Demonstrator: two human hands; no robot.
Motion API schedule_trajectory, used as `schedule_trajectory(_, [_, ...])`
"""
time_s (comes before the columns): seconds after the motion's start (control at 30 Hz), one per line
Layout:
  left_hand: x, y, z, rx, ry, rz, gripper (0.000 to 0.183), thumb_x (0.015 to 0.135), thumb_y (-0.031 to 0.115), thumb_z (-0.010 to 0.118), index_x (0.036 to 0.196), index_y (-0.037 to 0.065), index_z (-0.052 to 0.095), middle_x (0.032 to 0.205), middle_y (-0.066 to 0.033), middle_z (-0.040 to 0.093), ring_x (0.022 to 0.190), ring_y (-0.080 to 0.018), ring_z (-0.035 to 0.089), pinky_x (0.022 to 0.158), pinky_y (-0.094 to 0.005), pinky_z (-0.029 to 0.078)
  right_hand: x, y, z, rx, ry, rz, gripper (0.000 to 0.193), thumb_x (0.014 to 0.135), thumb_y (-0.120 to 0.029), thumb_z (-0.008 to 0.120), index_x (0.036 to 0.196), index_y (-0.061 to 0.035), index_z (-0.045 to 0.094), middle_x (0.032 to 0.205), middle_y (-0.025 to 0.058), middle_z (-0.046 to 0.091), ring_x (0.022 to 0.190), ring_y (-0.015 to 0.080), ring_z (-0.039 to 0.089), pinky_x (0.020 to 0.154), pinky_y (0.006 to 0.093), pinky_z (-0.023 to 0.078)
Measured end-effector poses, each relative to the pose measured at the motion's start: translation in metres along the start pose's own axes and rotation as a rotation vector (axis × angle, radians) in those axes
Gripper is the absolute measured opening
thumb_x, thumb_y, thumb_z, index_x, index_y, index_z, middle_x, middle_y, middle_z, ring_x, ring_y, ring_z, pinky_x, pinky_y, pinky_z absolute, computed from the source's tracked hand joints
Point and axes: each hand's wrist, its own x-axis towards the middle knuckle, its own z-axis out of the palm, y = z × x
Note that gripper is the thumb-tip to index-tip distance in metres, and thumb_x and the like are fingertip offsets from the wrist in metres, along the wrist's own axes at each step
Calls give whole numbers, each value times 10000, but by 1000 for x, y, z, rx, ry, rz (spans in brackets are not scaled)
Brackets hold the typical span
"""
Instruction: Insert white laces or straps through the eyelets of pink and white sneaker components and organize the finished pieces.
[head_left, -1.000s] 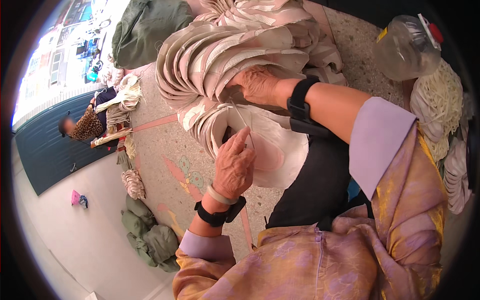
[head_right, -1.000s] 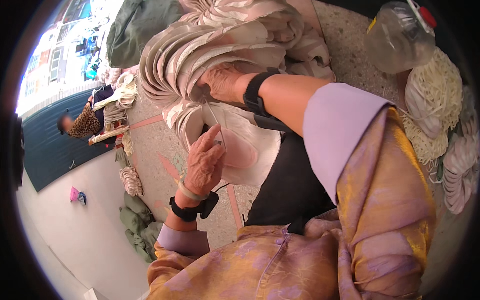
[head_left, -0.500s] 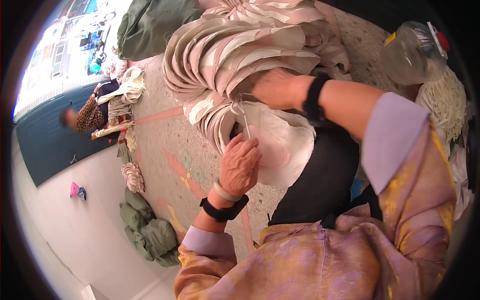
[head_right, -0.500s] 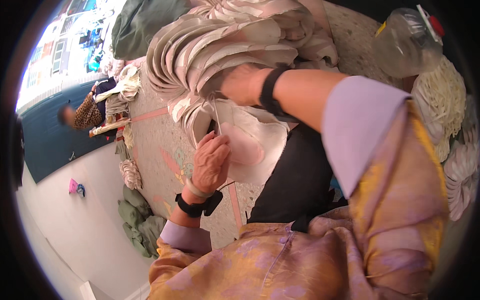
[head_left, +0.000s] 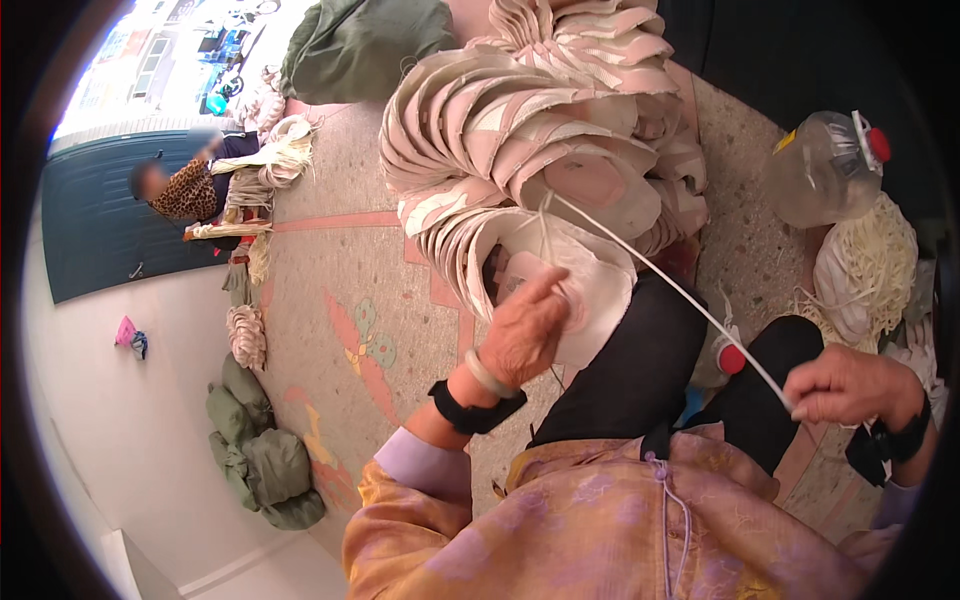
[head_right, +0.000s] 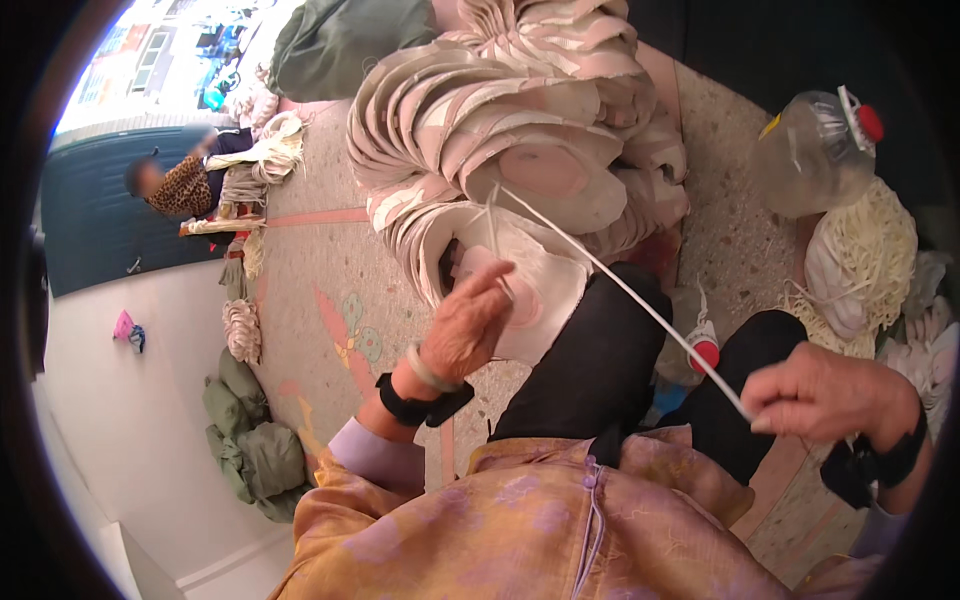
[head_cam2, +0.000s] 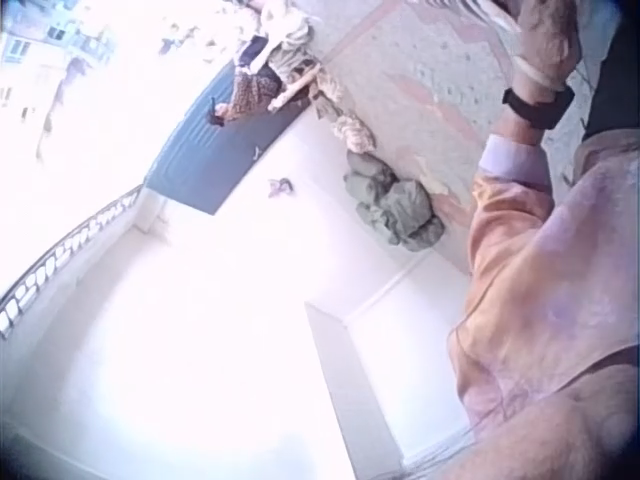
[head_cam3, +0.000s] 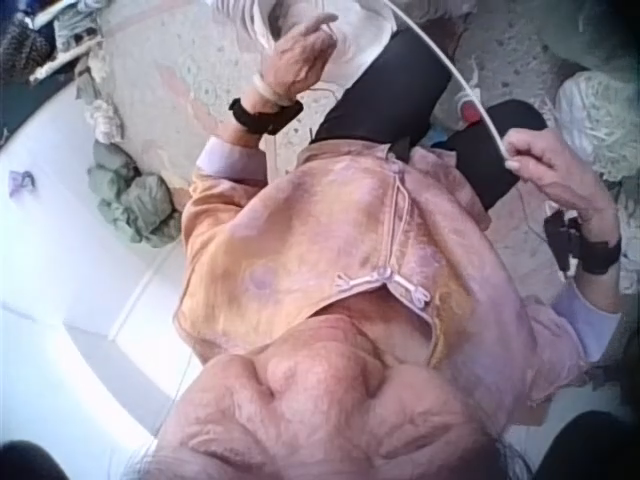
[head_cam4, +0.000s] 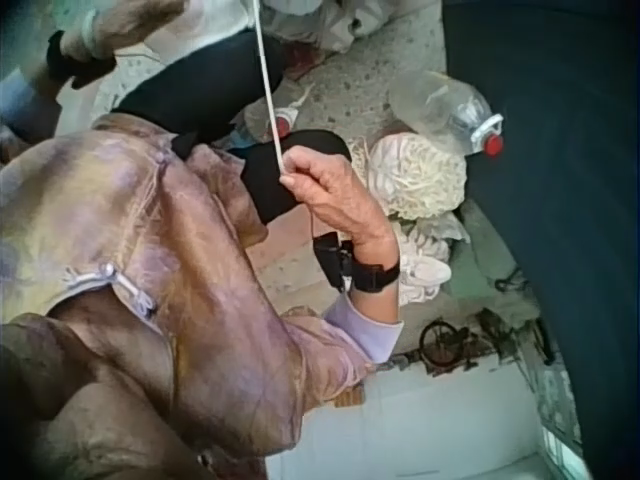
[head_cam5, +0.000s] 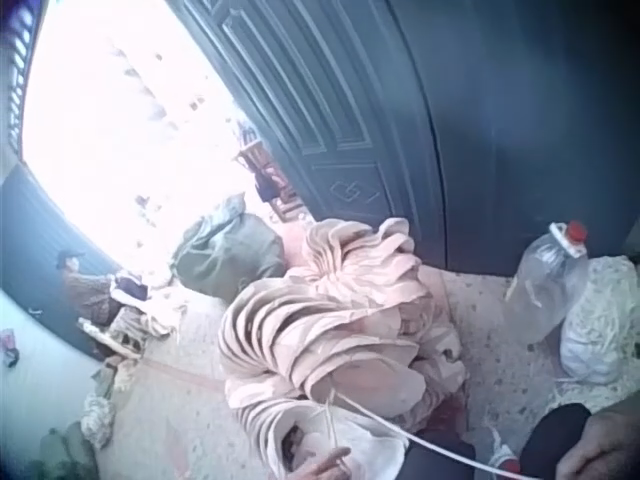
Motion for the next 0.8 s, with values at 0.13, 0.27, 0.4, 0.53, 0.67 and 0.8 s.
schedule_trajectory(0.13, [6,55,-23,-292,-66,300,106,695,25,556,770,41,484,976,-144,521,801,-311,512,705,-372,419,31,5,-2,82,289,113,115,799,-113,528,734,-18,521,614,29,537,567,92,515,528,245,409])
schedule_trajectory(0.27, [11,72,-33,-283,-6,309,102,724,24,556,791,34,480,930,-133,519,774,-308,511,683,-372,413,79,4,9,135,443,-287,123,808,-114,492,878,-13,499,680,32,561,653,93,532,598,236,424])
schedule_trajectory(0.4, [9,70,-46,-304,89,324,81,748,15,544,791,23,475,918,-135,523,766,-307,513,672,-369,414,141,-38,-5,366,324,-298,214,850,-138,472,1030,-22,456,721,40,572,661,107,551,597,243,443])
schedule_trajectory(0.53, [-5,75,-50,-385,190,288,68,766,9,531,787,12,467,907,-142,527,759,-312,520,660,-370,421,198,-63,-19,83,383,-230,237,856,-212,513,992,-19,496,722,52,568,606,108,547,549,259,449])
schedule_trajectory(0.67, [-13,66,-34,-370,211,304,72,795,43,521,841,-4,491,872,-144,519,764,-312,523,680,-376,429,253,-55,-20,-527,814,-591,257,790,-300,572,788,-43,580,773,180,559,739,340,555,658,423,447])
schedule_trajectory(0.8, [-14,70,-28,-380,136,345,108,786,57,541,861,-2,491,902,-152,528,778,-321,533,682,-374,428,281,-69,-9,-282,866,-241,387,698,-429,631,764,-49,613,770,174,608,754,340,579,672,419,445])
